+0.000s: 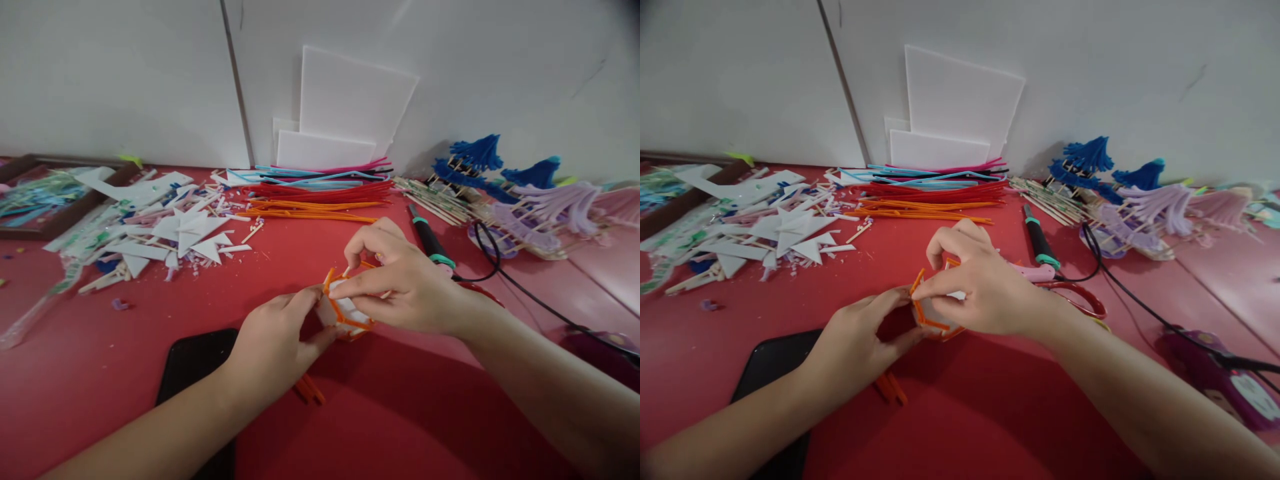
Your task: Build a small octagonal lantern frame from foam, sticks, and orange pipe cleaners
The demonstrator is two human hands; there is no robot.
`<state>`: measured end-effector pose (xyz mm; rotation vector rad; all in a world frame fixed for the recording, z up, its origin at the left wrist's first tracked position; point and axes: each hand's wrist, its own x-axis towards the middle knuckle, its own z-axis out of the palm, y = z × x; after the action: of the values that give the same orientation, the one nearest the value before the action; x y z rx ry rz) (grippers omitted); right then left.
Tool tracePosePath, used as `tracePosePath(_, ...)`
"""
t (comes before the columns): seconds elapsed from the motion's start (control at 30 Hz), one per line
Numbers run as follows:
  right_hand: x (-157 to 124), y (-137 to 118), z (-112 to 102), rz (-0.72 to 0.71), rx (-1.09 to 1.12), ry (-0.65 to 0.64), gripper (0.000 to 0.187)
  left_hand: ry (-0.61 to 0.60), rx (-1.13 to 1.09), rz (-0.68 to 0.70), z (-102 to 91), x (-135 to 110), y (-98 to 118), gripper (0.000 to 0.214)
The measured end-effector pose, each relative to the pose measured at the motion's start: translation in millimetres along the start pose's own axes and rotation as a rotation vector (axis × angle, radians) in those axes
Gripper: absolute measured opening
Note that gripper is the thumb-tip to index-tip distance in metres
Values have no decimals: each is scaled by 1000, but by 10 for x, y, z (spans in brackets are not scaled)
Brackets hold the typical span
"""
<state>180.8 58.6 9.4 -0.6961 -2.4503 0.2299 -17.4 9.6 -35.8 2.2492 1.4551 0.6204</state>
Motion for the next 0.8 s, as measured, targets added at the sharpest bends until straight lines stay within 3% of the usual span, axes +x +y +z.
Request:
tracePosePath(0.23,5,-26,5,19,-9,-12,22,-3,0,-7,3,1,0,36)
tracePosePath(0.43,-1,49,-172,153,-51,78,20,6,-1,-10,-10,0,3,41)
tracePosePath(0.63,-27,33,-118,69,14,-55,20,13,11,13,-8,-7,-11,34)
tracePosePath(0.8,-25,0,-41,41,28,-92,23,3,12,20,-6,-3,-12,31)
